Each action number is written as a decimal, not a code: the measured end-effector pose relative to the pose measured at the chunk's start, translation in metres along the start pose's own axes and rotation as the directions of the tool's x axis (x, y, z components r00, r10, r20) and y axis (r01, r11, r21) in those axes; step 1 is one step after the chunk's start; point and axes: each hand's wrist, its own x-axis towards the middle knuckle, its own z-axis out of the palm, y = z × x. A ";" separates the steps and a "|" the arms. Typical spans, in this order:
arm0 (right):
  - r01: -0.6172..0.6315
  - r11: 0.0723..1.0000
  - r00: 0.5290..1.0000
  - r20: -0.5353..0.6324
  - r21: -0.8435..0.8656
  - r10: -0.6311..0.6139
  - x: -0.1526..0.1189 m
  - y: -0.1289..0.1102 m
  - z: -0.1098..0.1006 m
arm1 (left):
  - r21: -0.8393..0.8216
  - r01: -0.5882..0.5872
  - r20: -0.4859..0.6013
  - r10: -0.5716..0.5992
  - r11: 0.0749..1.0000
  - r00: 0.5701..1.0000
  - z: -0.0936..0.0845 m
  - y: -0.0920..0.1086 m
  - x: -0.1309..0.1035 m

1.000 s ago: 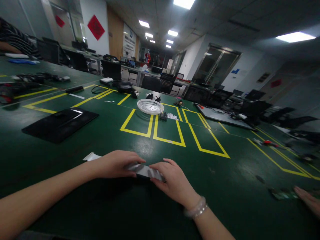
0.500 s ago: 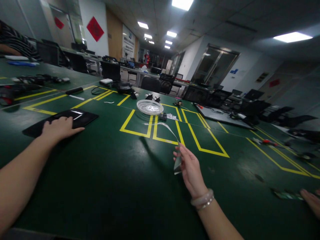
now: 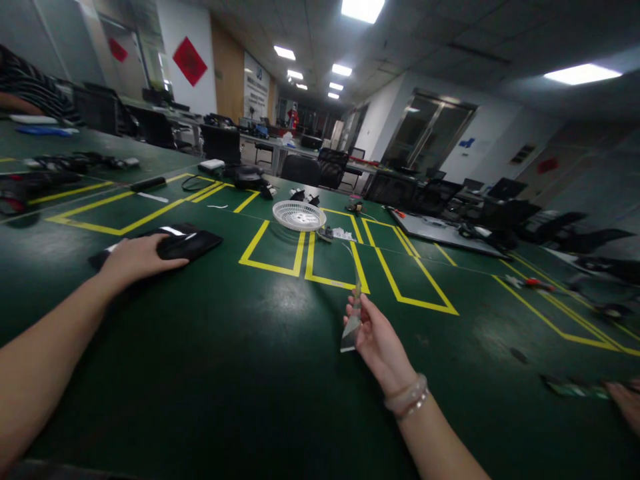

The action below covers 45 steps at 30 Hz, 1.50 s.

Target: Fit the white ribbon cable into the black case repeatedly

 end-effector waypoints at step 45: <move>0.825 -0.284 0.540 0.829 -0.489 0.143 -0.040 0.002 0.015 | -0.102 -0.910 0.008 0.915 0.403 0.404 0.035 0.205 -0.086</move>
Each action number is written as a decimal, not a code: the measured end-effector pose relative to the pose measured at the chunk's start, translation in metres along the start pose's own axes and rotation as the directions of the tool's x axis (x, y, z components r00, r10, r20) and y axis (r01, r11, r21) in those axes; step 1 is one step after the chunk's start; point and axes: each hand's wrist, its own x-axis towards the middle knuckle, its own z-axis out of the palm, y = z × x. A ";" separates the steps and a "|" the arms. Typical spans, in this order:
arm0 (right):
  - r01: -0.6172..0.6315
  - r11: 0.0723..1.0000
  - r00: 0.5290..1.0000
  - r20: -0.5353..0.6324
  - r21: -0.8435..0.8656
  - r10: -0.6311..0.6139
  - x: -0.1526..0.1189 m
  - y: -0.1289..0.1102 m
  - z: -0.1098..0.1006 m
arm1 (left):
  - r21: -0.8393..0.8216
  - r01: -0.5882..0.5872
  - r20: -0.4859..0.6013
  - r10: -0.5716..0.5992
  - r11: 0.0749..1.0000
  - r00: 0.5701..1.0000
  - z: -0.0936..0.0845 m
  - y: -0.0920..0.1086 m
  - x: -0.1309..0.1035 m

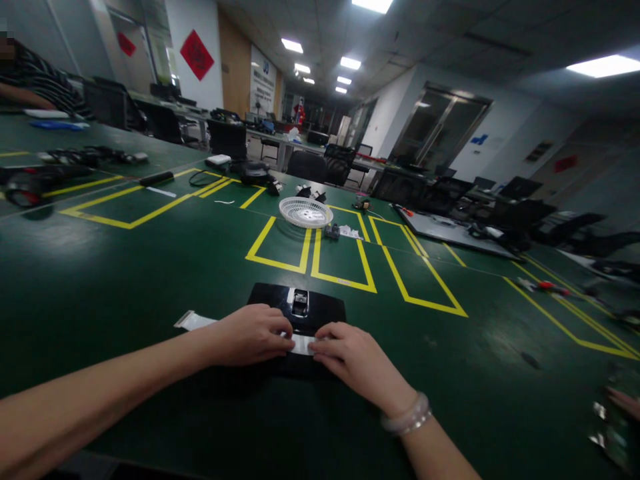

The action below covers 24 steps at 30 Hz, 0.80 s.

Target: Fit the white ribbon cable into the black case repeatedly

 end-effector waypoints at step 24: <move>0.019 0.997 0.998 -0.053 -0.075 -0.024 0.001 -0.010 -0.002 | -0.109 0.253 0.092 -0.243 0.961 0.966 0.006 0.003 -0.001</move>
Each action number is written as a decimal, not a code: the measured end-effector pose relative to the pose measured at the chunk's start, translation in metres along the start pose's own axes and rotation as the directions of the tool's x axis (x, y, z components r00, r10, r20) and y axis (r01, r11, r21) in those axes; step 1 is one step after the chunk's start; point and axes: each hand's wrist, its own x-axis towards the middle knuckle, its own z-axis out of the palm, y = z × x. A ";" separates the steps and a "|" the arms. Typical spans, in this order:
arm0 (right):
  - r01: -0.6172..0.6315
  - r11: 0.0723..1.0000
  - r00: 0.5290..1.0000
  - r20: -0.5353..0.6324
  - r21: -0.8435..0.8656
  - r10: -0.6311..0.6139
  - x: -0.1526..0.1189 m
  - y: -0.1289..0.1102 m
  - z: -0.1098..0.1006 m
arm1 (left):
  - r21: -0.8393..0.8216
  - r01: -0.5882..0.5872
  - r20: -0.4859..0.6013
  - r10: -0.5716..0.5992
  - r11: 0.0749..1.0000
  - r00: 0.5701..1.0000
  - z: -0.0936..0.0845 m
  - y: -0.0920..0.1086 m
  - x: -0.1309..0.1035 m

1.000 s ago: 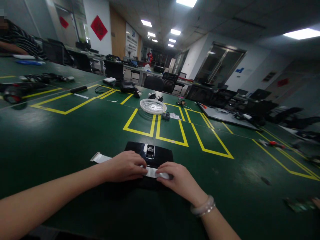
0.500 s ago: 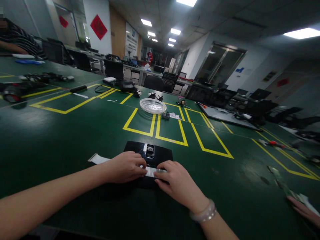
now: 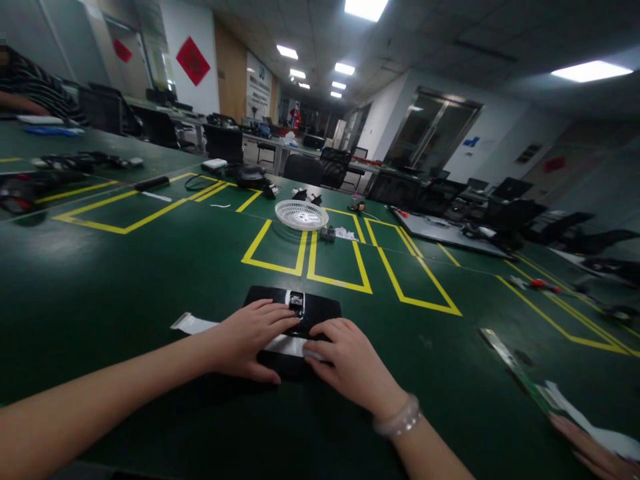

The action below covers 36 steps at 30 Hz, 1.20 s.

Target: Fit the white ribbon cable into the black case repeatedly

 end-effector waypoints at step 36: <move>-0.087 0.996 0.996 0.035 -0.012 0.088 -0.002 0.012 0.007 | 0.084 0.986 -0.161 -0.974 0.147 0.159 -0.075 -0.205 -0.148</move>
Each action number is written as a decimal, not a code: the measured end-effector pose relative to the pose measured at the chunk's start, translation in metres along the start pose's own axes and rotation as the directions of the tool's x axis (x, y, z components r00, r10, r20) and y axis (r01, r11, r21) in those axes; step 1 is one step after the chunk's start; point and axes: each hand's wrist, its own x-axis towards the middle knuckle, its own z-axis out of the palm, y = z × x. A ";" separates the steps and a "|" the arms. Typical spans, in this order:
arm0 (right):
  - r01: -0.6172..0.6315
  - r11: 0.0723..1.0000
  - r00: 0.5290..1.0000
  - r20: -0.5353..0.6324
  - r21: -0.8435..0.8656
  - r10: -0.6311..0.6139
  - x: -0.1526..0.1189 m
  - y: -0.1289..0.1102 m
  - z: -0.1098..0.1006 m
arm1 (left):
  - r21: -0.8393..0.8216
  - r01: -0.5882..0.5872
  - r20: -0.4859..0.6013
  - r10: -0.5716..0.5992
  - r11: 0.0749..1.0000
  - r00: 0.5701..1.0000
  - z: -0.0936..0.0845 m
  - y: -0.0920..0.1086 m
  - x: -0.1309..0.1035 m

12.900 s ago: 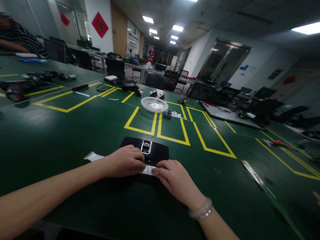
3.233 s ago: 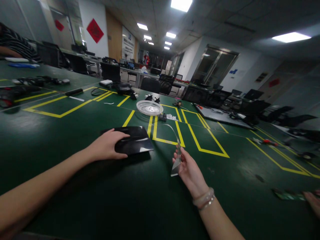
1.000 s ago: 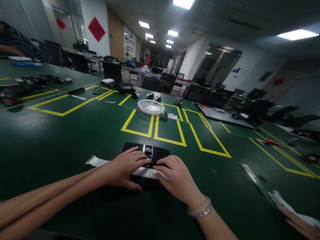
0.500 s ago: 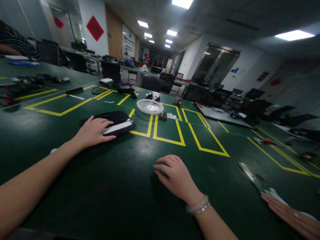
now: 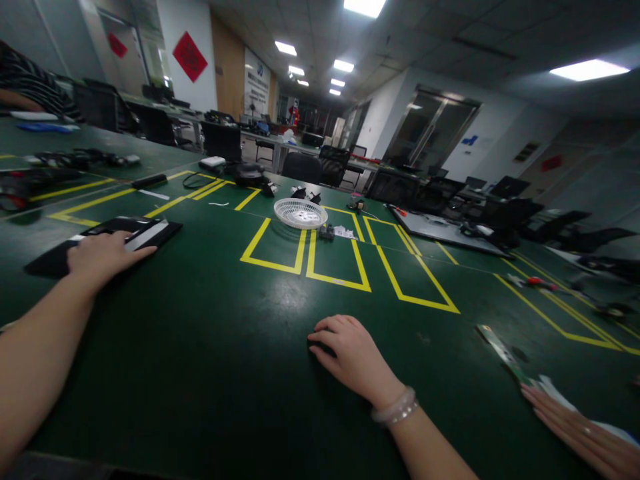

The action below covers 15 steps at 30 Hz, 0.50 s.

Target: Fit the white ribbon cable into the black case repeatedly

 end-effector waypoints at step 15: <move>0.017 1.000 1.000 -0.007 -0.013 -0.017 0.001 0.000 0.000 | -0.031 -0.006 0.051 0.008 0.999 0.999 -0.003 0.027 -0.018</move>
